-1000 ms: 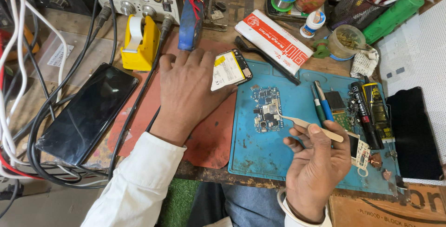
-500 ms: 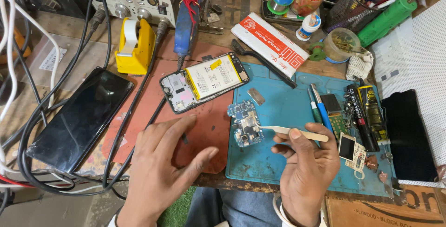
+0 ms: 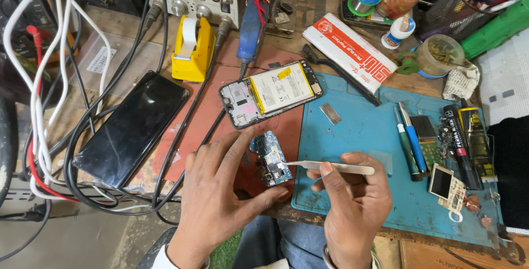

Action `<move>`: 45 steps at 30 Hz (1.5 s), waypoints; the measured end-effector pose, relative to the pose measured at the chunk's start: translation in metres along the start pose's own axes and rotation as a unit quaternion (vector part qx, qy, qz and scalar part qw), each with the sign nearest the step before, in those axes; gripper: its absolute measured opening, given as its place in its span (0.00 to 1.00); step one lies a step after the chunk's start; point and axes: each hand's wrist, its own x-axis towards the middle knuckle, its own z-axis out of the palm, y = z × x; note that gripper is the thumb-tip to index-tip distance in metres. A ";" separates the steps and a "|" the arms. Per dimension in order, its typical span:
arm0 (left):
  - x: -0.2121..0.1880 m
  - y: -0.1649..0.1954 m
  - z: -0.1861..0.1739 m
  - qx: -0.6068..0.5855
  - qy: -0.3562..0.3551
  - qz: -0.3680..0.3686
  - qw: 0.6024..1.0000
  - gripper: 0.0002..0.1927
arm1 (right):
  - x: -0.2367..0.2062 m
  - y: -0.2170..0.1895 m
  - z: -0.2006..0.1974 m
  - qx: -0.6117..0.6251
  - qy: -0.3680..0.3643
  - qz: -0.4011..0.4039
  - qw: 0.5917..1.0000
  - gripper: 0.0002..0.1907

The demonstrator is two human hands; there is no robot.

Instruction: The person removes the battery from a disassembled smartphone and then uses tweezers and a thin metal tool to manipulate components on the motherboard. The battery is set aside, and the motherboard is held and probed throughout the clip.

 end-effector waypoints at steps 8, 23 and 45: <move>-0.002 -0.006 -0.001 -0.010 -0.012 -0.003 1.000 0.51 | -0.002 0.003 -0.002 0.012 -0.016 -0.028 0.999 0.13; -0.002 -0.005 -0.010 -0.060 -0.026 0.021 0.998 0.51 | -0.005 0.007 0.001 -0.004 -0.001 -0.053 0.999 0.17; -0.003 -0.014 -0.027 -0.080 -0.095 -0.026 0.992 0.45 | -0.008 0.011 -0.001 -0.016 0.001 -0.067 0.998 0.19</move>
